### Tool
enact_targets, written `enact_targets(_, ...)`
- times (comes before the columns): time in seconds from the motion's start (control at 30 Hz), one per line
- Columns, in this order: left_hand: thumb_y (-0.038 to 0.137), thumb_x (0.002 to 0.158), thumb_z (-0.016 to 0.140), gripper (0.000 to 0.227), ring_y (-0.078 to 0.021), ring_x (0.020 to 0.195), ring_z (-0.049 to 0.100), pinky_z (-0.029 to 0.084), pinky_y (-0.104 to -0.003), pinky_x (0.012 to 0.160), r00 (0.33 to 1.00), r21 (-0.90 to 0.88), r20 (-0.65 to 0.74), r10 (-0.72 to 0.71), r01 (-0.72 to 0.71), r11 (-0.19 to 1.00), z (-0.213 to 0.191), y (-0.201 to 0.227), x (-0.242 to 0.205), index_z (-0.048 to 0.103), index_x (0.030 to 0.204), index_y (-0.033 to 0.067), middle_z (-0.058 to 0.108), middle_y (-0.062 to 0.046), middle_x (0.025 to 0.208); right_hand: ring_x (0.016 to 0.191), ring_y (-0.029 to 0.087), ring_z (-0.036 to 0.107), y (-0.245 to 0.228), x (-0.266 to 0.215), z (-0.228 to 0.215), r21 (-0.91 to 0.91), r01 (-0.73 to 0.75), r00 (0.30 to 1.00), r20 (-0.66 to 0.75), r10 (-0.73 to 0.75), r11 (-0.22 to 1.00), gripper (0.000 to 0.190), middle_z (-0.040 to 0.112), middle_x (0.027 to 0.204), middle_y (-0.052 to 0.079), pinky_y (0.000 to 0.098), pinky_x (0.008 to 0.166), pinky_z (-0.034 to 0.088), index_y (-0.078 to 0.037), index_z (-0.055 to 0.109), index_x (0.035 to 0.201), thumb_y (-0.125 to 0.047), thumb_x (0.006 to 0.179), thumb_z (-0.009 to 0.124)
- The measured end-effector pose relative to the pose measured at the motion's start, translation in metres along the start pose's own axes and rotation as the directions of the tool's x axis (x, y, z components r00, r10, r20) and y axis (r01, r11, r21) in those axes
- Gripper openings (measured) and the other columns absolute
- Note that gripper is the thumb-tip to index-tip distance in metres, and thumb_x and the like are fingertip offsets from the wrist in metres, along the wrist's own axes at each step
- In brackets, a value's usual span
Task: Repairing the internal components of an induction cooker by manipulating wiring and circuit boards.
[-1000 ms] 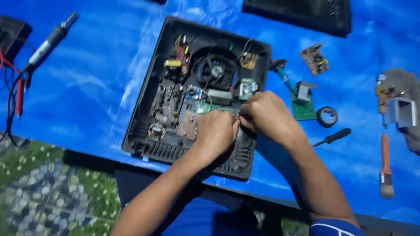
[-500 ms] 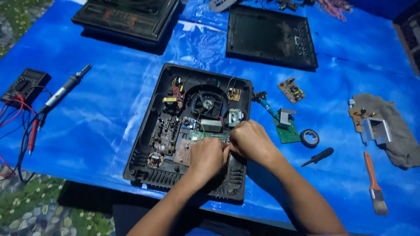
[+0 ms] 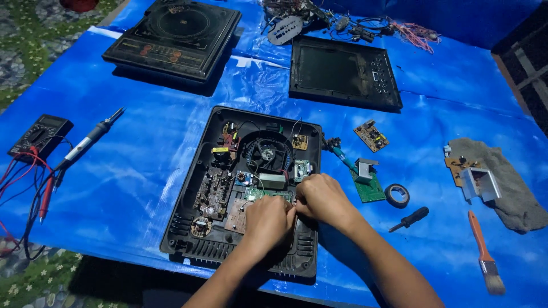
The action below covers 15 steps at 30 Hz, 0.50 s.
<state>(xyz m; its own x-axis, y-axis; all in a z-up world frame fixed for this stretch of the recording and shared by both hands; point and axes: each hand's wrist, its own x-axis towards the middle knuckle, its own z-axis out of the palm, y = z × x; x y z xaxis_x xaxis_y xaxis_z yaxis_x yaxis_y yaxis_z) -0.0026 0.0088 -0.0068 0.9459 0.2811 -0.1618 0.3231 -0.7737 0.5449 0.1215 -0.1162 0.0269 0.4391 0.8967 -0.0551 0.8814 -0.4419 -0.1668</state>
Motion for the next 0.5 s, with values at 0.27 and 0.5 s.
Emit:
enact_targets(0.27,0.034,0.091,0.065,0.028,-0.0486,0.085,0.073,0.06,-0.054,0.07,1.0,-0.033,0.008,-0.015,0.015,0.999,-0.005,0.001,-0.001,0.083,0.086,0.0132,0.073,-0.023,0.074,0.072,0.028,0.072,-0.006,0.001,-0.01,-0.011,-0.01,1.0,0.023,0.01,1.0,0.015,0.073,0.065,0.007,0.0358,0.065,0.057,-0.012,0.077,0.068,-0.022,0.079,0.076)
enact_targets(0.5,0.036,0.094,0.062,0.03,-0.047,0.087,0.074,0.061,-0.052,0.072,1.0,-0.021,-0.007,-0.027,0.026,0.999,-0.002,0.005,-0.004,0.083,0.087,0.0159,0.073,-0.021,0.075,0.076,0.032,0.073,-0.003,0.0,-0.004,-0.01,-0.016,1.0,0.011,0.017,1.0,0.014,0.074,0.07,0.009,0.0389,0.066,0.057,-0.012,0.076,0.073,-0.022,0.082,0.073)
